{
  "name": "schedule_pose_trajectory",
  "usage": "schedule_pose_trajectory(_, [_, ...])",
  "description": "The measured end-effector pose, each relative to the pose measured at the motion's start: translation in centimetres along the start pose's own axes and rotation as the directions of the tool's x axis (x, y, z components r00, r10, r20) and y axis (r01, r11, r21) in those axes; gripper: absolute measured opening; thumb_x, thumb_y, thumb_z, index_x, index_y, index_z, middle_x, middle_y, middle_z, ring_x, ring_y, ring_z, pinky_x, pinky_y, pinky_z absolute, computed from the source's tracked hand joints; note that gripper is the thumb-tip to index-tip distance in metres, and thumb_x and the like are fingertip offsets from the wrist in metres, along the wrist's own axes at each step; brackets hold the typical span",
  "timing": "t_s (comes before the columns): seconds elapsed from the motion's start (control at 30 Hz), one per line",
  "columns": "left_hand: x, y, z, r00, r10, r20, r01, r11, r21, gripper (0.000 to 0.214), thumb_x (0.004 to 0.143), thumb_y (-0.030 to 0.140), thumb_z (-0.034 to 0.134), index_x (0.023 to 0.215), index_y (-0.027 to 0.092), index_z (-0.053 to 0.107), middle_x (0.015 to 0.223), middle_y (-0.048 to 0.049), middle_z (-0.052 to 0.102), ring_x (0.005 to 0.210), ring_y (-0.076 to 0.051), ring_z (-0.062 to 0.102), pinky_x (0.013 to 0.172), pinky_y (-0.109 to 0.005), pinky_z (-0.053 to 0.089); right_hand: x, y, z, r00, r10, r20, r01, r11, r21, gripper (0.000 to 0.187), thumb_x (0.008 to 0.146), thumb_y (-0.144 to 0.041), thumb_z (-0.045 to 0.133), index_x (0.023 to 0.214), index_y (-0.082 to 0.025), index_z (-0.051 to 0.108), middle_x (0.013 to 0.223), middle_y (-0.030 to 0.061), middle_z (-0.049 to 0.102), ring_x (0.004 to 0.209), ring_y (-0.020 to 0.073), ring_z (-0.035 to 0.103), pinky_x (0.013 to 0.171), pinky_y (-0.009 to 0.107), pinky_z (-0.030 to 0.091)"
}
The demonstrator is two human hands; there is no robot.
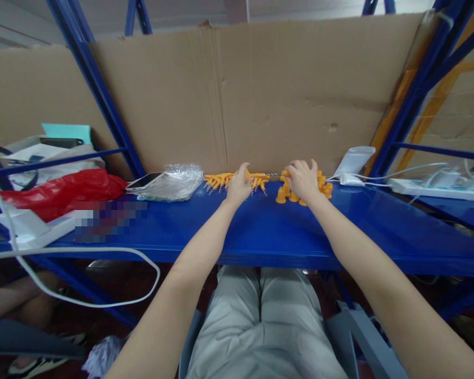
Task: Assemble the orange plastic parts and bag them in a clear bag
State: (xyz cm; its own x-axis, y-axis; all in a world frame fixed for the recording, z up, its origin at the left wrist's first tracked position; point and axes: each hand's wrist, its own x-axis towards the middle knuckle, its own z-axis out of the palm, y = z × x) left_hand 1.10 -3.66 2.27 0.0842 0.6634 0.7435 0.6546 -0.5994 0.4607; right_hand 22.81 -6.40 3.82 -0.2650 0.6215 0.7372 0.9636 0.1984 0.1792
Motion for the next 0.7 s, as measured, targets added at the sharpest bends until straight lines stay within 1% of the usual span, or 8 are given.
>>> schedule_pose_trajectory(0.1, [0.0, 0.0, -0.1, 1.000, -0.014, -0.007, 0.014, 1.000, 0.016, 0.049, 0.082, 0.009, 0.058, 0.129, 0.018, 0.051, 0.119, -0.0127, 0.066, 0.113, -0.028, 0.062, 0.099, -0.043, 0.048, 0.2, 0.7, 0.4, 0.995, 0.088, -0.043, -0.087, 0.996, 0.037, 0.030, 0.090, -0.024, 0.047, 0.111, -0.016, 0.066, 0.114, 0.0184, 0.061, 0.109, 0.0338, 0.049, 0.095, 0.053, 0.031])
schedule_pose_trajectory(0.17, [0.0, 0.0, -0.1, 1.000, -0.006, -0.010, 0.006, 1.000, 0.011, 0.049, 0.082, 0.010, 0.057, 0.130, 0.018, 0.050, 0.120, -0.0128, 0.066, 0.113, -0.028, 0.062, 0.100, -0.043, 0.048, 0.2, 0.7, 0.7, 0.988, 0.144, -0.055, -0.139, 0.988, 0.072, 0.032, 0.091, -0.027, 0.045, 0.113, -0.016, 0.065, 0.112, 0.0192, 0.062, 0.108, 0.0343, 0.050, 0.090, 0.049, 0.033])
schedule_pose_trajectory(0.33, [0.1, -0.3, -0.1, 0.999, 0.018, -0.049, -0.019, 1.000, -0.021, 0.048, 0.083, 0.010, 0.056, 0.130, 0.018, 0.049, 0.124, -0.0131, 0.064, 0.114, -0.027, 0.061, 0.103, -0.045, 0.045, 0.3, 0.6, 1.3, 0.976, 0.210, -0.055, -0.199, 0.966, 0.166, 0.037, 0.091, -0.027, 0.042, 0.123, -0.016, 0.058, 0.114, 0.0186, 0.063, 0.106, 0.0327, 0.052, 0.086, 0.044, 0.035])
schedule_pose_trajectory(0.4, [0.1, -0.3, -0.1, 0.998, 0.007, -0.063, -0.009, 0.999, -0.033, 0.049, 0.083, 0.011, 0.057, 0.130, 0.018, 0.048, 0.123, -0.0131, 0.064, 0.113, -0.027, 0.061, 0.103, -0.046, 0.046, 0.3, 0.8, 1.7, 0.968, 0.241, -0.068, -0.221, 0.950, 0.222, 0.037, 0.090, -0.027, 0.042, 0.123, -0.018, 0.058, 0.114, 0.0175, 0.063, 0.106, 0.0322, 0.053, 0.085, 0.044, 0.037])
schedule_pose_trajectory(0.47, [0.1, -0.2, -0.2, 0.998, -0.020, -0.062, 0.018, 0.999, -0.034, 0.050, 0.083, 0.012, 0.057, 0.131, 0.018, 0.048, 0.123, -0.0135, 0.065, 0.113, -0.028, 0.062, 0.102, -0.046, 0.046, 0.4, 1.2, 2.2, 0.962, 0.259, -0.092, -0.219, 0.924, 0.314, 0.033, 0.089, -0.026, 0.044, 0.117, -0.020, 0.060, 0.111, 0.0157, 0.065, 0.103, 0.0309, 0.055, 0.084, 0.043, 0.040])
schedule_pose_trajectory(0.6, [-0.1, 0.2, -0.3, 0.996, -0.074, -0.056, 0.073, 0.997, -0.015, 0.051, 0.083, 0.012, 0.057, 0.133, 0.018, 0.048, 0.122, -0.0142, 0.065, 0.112, -0.028, 0.063, 0.102, -0.043, 0.045, 0.8, 1.6, 3.6, 0.965, 0.228, -0.131, -0.120, 0.825, 0.553, 0.022, 0.083, -0.024, 0.052, 0.102, -0.019, 0.060, 0.101, 0.0119, 0.066, 0.090, 0.0249, 0.060, 0.081, 0.040, 0.046])
schedule_pose_trajectory(0.7, [-0.1, 0.5, -0.4, 0.995, -0.080, -0.066, 0.079, 0.997, -0.013, 0.051, 0.083, 0.011, 0.058, 0.132, 0.019, 0.048, 0.120, -0.0131, 0.066, 0.108, -0.027, 0.065, 0.100, -0.041, 0.046, 0.8, 1.1, 4.4, 0.966, 0.228, -0.120, -0.097, 0.753, 0.651, 0.018, 0.080, -0.024, 0.055, 0.097, -0.020, 0.058, 0.099, 0.0097, 0.066, 0.085, 0.0224, 0.061, 0.080, 0.039, 0.048])
